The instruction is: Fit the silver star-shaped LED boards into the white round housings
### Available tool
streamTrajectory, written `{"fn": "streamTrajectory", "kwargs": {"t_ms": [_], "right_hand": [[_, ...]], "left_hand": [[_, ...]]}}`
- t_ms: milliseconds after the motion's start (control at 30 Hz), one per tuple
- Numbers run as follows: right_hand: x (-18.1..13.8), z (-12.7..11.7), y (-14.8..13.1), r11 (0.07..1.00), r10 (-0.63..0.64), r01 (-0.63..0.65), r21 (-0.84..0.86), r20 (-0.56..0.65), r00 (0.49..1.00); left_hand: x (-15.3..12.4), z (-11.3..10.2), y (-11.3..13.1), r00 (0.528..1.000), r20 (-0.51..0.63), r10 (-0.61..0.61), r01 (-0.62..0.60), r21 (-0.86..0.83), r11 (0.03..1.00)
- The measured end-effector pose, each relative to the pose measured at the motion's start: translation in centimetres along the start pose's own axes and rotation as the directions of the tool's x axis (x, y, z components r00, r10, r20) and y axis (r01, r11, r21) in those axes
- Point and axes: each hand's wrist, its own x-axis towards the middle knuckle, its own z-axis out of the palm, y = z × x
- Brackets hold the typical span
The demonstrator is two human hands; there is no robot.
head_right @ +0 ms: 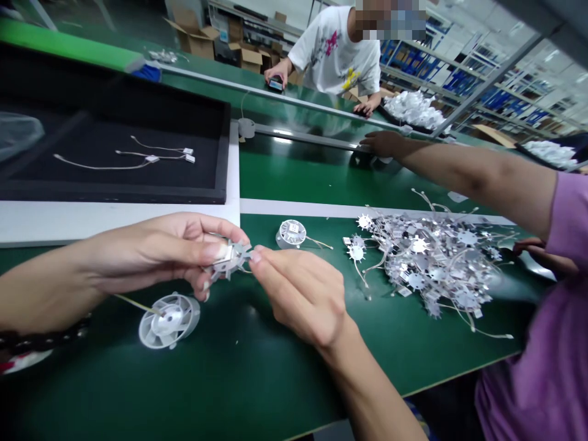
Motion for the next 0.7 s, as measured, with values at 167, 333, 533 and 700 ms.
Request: {"fn": "streamTrajectory", "kwargs": {"t_ms": [167, 333, 533, 700], "right_hand": [[-0.1, 0.0, -0.2, 0.996, 0.05, -0.046, 0.075, -0.061, 0.997], [1.9, 0.2, -0.5, 0.377, 0.54, -0.669, 0.64, 0.435, 0.721], [2.1, 0.2, -0.1, -0.392, 0.23, -0.797, 0.46, 0.887, 0.399], [1.8, 0.2, 0.1, -0.569, 0.047, -0.769, 0.29, 0.946, 0.322]], "left_hand": [[0.2, 0.1, -0.2, 0.999, 0.031, -0.005, 0.007, -0.072, 0.997], [-0.2, 0.5, 0.5, 0.997, -0.01, 0.075, -0.071, 0.215, 0.974], [-0.5, 0.7, 1.1, 0.99, 0.075, 0.117, -0.139, 0.474, 0.87], [-0.5, 0.4, 1.0, 0.993, 0.048, 0.108, -0.115, 0.588, 0.801]]}}
